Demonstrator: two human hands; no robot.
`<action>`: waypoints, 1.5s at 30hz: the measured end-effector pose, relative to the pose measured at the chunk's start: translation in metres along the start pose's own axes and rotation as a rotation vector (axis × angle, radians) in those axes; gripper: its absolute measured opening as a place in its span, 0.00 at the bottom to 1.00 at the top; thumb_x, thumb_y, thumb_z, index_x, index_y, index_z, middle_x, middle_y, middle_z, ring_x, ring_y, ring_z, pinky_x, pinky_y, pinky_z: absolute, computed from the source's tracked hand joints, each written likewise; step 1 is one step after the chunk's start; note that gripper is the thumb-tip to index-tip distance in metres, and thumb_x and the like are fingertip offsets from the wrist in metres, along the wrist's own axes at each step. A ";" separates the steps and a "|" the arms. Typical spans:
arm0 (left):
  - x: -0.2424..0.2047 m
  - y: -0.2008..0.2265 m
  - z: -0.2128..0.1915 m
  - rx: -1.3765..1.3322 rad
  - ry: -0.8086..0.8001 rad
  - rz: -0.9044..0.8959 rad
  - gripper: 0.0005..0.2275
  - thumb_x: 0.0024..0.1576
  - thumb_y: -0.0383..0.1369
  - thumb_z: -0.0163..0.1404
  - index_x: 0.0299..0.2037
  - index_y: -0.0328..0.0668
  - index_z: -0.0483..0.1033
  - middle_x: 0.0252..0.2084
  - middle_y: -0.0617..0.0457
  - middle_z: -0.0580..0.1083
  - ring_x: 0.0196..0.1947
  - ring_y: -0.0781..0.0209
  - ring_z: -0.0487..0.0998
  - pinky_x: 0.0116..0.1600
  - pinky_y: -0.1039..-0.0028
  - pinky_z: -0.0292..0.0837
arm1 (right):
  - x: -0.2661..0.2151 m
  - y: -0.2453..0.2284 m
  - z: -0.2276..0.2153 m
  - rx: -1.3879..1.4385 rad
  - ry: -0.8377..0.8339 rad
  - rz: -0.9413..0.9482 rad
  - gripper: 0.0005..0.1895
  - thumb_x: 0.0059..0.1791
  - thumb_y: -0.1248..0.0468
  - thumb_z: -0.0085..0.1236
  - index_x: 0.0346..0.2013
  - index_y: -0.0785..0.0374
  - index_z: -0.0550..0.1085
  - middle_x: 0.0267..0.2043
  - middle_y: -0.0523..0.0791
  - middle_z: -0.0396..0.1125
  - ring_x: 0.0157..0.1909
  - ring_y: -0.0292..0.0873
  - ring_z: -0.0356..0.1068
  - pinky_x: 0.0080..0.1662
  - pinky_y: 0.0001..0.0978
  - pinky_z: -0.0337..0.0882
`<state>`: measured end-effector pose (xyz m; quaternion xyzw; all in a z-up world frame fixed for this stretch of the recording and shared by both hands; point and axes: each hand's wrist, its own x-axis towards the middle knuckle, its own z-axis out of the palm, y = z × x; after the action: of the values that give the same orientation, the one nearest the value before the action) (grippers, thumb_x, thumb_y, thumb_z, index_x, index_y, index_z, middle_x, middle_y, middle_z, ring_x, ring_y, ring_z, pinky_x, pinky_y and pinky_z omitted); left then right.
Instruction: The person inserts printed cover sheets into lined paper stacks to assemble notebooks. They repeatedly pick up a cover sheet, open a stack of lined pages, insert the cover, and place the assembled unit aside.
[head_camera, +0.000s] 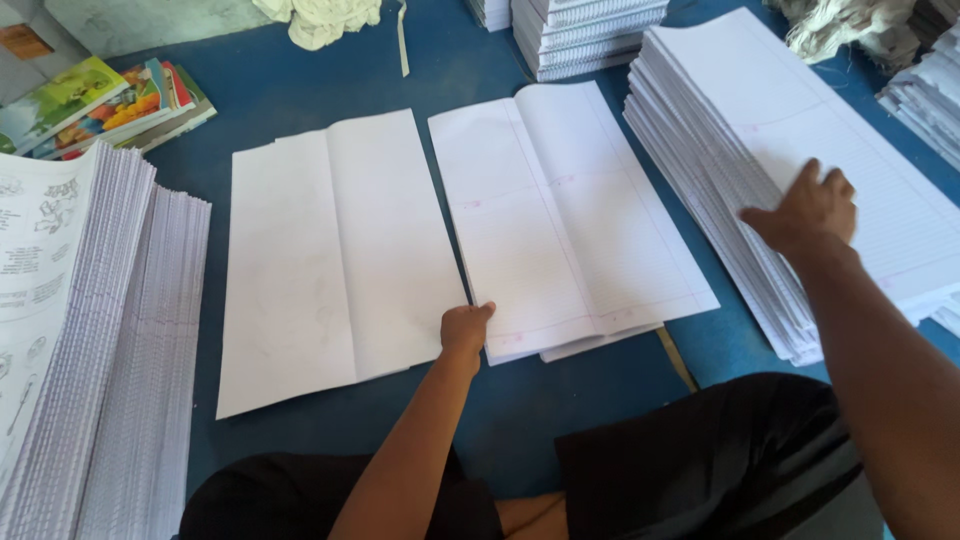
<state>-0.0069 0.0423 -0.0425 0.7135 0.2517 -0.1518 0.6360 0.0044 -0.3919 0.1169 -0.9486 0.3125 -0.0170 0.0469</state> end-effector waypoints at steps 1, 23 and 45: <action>-0.001 -0.001 0.000 0.006 -0.016 0.004 0.13 0.54 0.35 0.60 0.25 0.32 0.75 0.24 0.48 0.72 0.22 0.59 0.70 0.30 0.67 0.67 | 0.005 0.014 0.002 0.016 -0.026 0.042 0.64 0.40 0.42 0.71 0.76 0.71 0.47 0.73 0.67 0.46 0.73 0.70 0.47 0.67 0.60 0.58; -0.013 0.001 -0.005 -0.006 -0.047 0.066 0.15 0.56 0.35 0.59 0.21 0.33 0.72 0.21 0.51 0.69 0.20 0.62 0.65 0.28 0.68 0.63 | -0.008 -0.034 0.005 -0.337 -0.013 -0.036 0.17 0.56 0.59 0.49 0.42 0.70 0.81 0.33 0.54 0.77 0.34 0.50 0.78 0.38 0.42 0.71; -0.009 -0.001 -0.017 -0.195 -0.066 0.018 0.08 0.53 0.30 0.54 0.28 0.29 0.75 0.29 0.45 0.75 0.28 0.57 0.75 0.34 0.66 0.71 | -0.009 -0.081 -0.057 -0.382 0.105 -0.218 0.12 0.56 0.63 0.49 0.48 0.66 0.76 0.35 0.57 0.77 0.35 0.54 0.78 0.34 0.44 0.76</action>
<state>-0.0170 0.0571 -0.0357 0.6450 0.2377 -0.1446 0.7117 0.0419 -0.3262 0.1821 -0.9662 0.2078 -0.0118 -0.1519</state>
